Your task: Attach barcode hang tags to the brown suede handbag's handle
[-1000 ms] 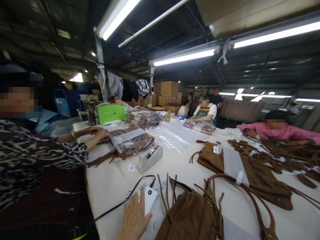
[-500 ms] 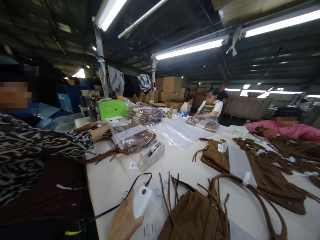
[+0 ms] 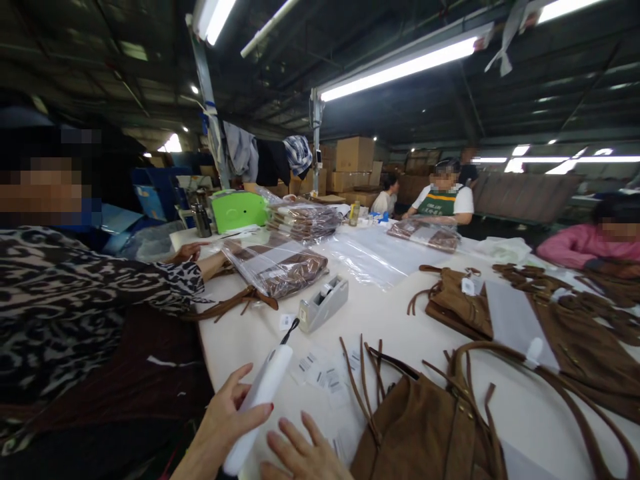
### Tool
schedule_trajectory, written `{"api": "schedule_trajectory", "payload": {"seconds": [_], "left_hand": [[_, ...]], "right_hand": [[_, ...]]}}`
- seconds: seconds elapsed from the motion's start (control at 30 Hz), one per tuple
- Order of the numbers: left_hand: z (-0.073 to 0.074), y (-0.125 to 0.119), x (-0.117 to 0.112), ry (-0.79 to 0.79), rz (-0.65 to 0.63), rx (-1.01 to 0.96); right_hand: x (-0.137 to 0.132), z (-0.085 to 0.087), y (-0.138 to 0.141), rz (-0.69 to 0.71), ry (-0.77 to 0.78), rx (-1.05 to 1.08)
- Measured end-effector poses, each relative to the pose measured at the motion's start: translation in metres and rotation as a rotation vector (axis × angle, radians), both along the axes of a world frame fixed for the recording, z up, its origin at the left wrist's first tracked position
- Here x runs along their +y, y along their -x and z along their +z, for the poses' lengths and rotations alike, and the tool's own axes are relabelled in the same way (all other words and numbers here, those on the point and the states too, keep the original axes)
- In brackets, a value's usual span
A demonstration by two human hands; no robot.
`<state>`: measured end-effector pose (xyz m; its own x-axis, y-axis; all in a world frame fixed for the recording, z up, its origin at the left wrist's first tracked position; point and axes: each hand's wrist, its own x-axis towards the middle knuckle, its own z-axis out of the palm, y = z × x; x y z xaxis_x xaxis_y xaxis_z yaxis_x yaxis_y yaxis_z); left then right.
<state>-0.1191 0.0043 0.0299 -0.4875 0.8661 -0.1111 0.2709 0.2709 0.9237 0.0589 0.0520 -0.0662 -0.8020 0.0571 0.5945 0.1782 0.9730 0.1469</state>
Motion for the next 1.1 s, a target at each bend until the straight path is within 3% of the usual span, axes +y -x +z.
{"api": "schedule_trajectory", "payload": {"seconds": [0.13,0.33,0.47,0.6,0.77,0.87,0.93,1.03,1.1], "left_hand": [[0.015,0.009,-0.002,-0.062,-0.022,-0.16],[0.015,0.027,-0.003,-0.146,0.037,-0.164],[0.008,0.036,-0.007,-0.141,0.106,-0.072],[0.001,0.039,-0.01,-0.117,0.168,0.029],[-0.016,0.043,-0.011,-0.079,0.126,0.073],[-0.028,0.048,-0.011,-0.076,0.119,0.091],[-0.032,0.049,-0.009,-0.068,0.113,0.075],[-0.034,0.044,-0.004,-0.065,0.126,0.021],[-0.033,0.039,-0.001,-0.074,0.136,0.001]], "right_hand": [[0.012,-0.012,0.062,0.066,0.167,-0.106],[0.038,-0.011,0.081,-0.07,0.437,-0.08],[0.06,-0.007,0.071,-0.203,0.562,-0.112],[0.09,-0.004,0.042,-0.329,0.6,-0.212],[0.14,-0.009,0.002,-0.548,0.5,-0.271],[0.147,-0.002,-0.006,-0.632,0.401,-0.239],[0.131,0.01,0.004,-0.559,0.391,-0.207],[0.088,0.025,0.035,-0.21,0.482,-0.25],[0.065,0.026,0.056,-0.009,0.546,-0.305]]}}
